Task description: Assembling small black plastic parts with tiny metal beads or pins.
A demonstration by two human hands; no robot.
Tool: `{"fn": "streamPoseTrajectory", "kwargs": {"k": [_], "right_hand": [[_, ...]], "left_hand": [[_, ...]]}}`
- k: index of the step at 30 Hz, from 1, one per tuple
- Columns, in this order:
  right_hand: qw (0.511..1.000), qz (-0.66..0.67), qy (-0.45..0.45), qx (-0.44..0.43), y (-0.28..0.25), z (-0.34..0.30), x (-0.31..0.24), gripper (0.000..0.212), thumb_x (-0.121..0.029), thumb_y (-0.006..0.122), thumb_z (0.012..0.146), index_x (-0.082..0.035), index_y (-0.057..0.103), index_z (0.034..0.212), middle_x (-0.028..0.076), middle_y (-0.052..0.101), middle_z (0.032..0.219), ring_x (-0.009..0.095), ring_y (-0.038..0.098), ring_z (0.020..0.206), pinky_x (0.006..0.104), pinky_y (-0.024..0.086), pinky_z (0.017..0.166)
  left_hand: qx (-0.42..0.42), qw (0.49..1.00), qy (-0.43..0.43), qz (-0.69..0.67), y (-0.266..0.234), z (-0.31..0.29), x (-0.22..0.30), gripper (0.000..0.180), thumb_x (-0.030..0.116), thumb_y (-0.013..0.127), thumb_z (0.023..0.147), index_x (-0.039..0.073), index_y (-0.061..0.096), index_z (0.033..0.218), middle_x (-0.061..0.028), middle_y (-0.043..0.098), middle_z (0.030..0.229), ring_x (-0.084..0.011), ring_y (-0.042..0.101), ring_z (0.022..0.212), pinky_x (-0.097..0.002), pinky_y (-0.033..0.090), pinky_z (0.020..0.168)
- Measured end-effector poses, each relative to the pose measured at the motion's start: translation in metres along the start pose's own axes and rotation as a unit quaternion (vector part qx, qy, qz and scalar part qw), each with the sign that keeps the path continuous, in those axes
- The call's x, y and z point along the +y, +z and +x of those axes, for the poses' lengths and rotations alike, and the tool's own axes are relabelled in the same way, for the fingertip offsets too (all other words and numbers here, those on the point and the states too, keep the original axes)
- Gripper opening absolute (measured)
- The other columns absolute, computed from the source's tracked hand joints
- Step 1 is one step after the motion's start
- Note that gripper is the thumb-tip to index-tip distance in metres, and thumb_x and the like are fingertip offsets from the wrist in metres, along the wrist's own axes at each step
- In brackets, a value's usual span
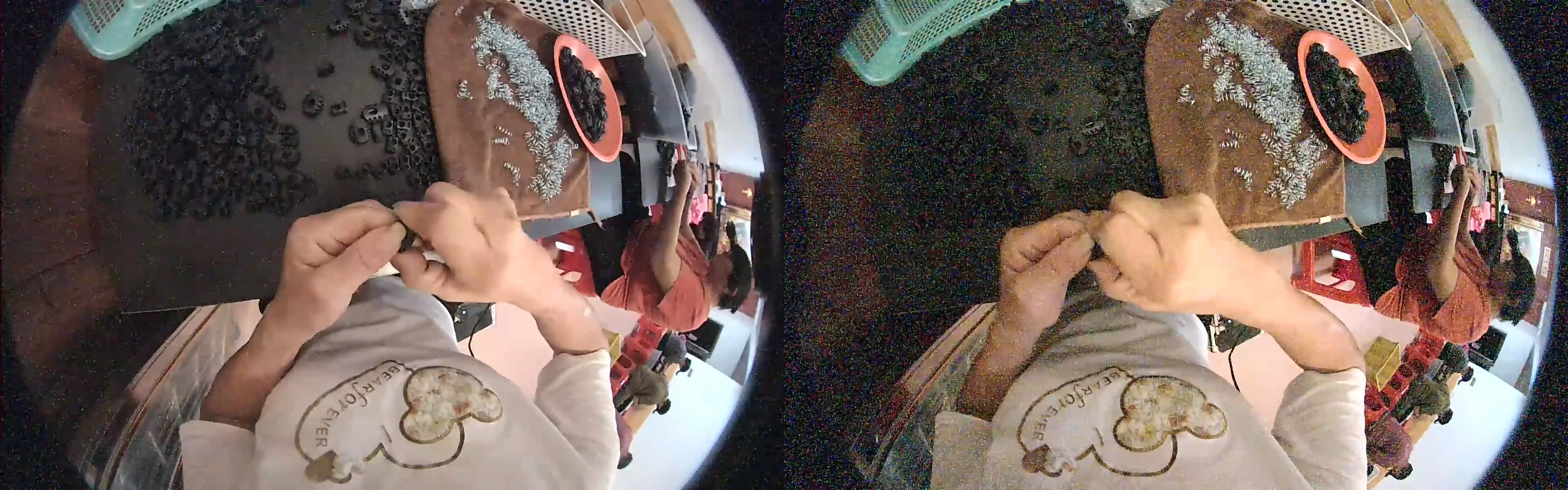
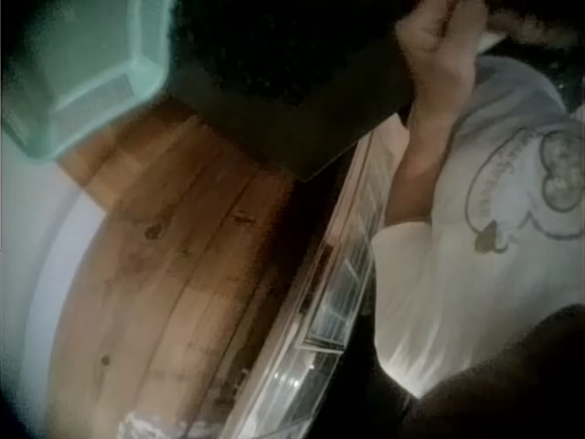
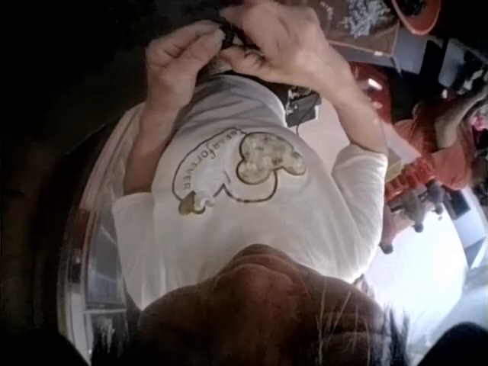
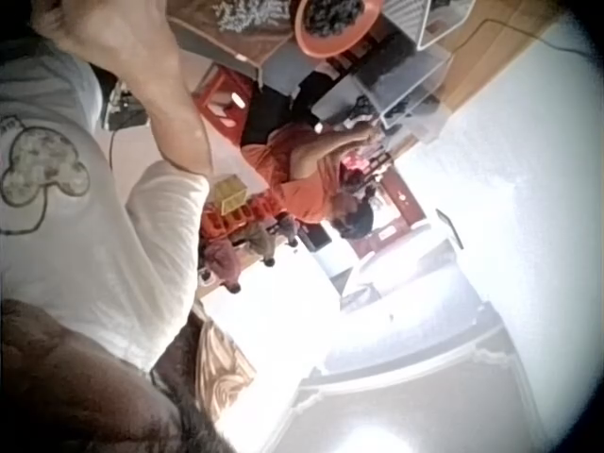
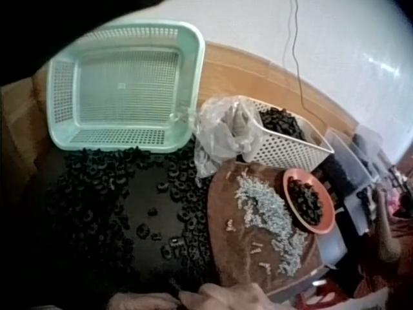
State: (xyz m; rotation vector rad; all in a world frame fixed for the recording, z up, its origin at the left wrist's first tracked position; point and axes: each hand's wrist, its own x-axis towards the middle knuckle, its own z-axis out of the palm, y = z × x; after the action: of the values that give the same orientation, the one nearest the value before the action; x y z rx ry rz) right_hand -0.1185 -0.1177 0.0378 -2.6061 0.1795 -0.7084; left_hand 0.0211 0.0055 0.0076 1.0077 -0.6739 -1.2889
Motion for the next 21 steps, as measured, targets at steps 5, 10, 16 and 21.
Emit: {"fn": "streamPoseTrajectory", "kwargs": {"k": [5, 10, 16, 21], "right_hand": [[0.999, -0.027, -0.020, -0.002, 0.002, -0.006, -0.003, 0.029, -0.010, 0.071, 0.066, 0.002, 0.059, 0.089, 0.008, 0.050, 0.068, 0.021, 0.055, 0.048, 0.0347, 0.045, 0.038], [1.000, -0.011, -0.021, 0.019, -0.007, -0.010, -0.003, 0.040, -0.015, 0.075, 0.069, 0.003, 0.061, 0.102, 0.008, 0.052, 0.072, 0.021, 0.056, 0.051, 0.0335, 0.047, 0.043], [0.975, -0.111, 0.158, 0.109, -0.070, -0.030, 0.030, 0.040, -0.012, 0.073, 0.076, 0.002, 0.061, 0.112, 0.013, 0.058, 0.082, 0.026, 0.057, 0.067, 0.0320, 0.048, 0.062], [0.914, -0.126, 0.323, 0.212, -0.113, -0.068, 0.114, 0.038, -0.009, 0.069, 0.084, 0.004, 0.059, 0.119, 0.012, 0.064, 0.099, 0.015, 0.058, 0.086, 0.0296, 0.048, 0.079]], "left_hand": [[-0.023, 0.999, 0.006, 0.023, -0.004, 0.000, -0.005, 0.016, 0.007, 0.055, 0.095, -0.006, 0.064, 0.092, -0.0034, 0.061, 0.085, -0.0074, 0.053, 0.076, -0.0222, 0.042, 0.065], [-0.021, 0.993, 0.074, 0.086, -0.001, -0.002, -0.004, 0.018, 0.009, 0.057, 0.094, -0.008, 0.063, 0.093, -0.0065, 0.062, 0.085, -0.0094, 0.055, 0.073, -0.0235, 0.043, 0.063], [-0.052, 0.993, 0.094, 0.056, -0.005, -0.005, -0.008, 0.026, 0.017, 0.056, 0.096, -0.005, 0.067, 0.093, -0.0114, 0.066, 0.084, -0.0152, 0.062, 0.072, -0.0268, 0.048, 0.064], [-0.048, 0.994, 0.072, 0.070, -0.005, -0.002, -0.014, 0.028, 0.017, 0.054, 0.097, -0.006, 0.067, 0.088, -0.0122, 0.066, 0.084, -0.0147, 0.062, 0.067, -0.0261, 0.049, 0.061]]}}
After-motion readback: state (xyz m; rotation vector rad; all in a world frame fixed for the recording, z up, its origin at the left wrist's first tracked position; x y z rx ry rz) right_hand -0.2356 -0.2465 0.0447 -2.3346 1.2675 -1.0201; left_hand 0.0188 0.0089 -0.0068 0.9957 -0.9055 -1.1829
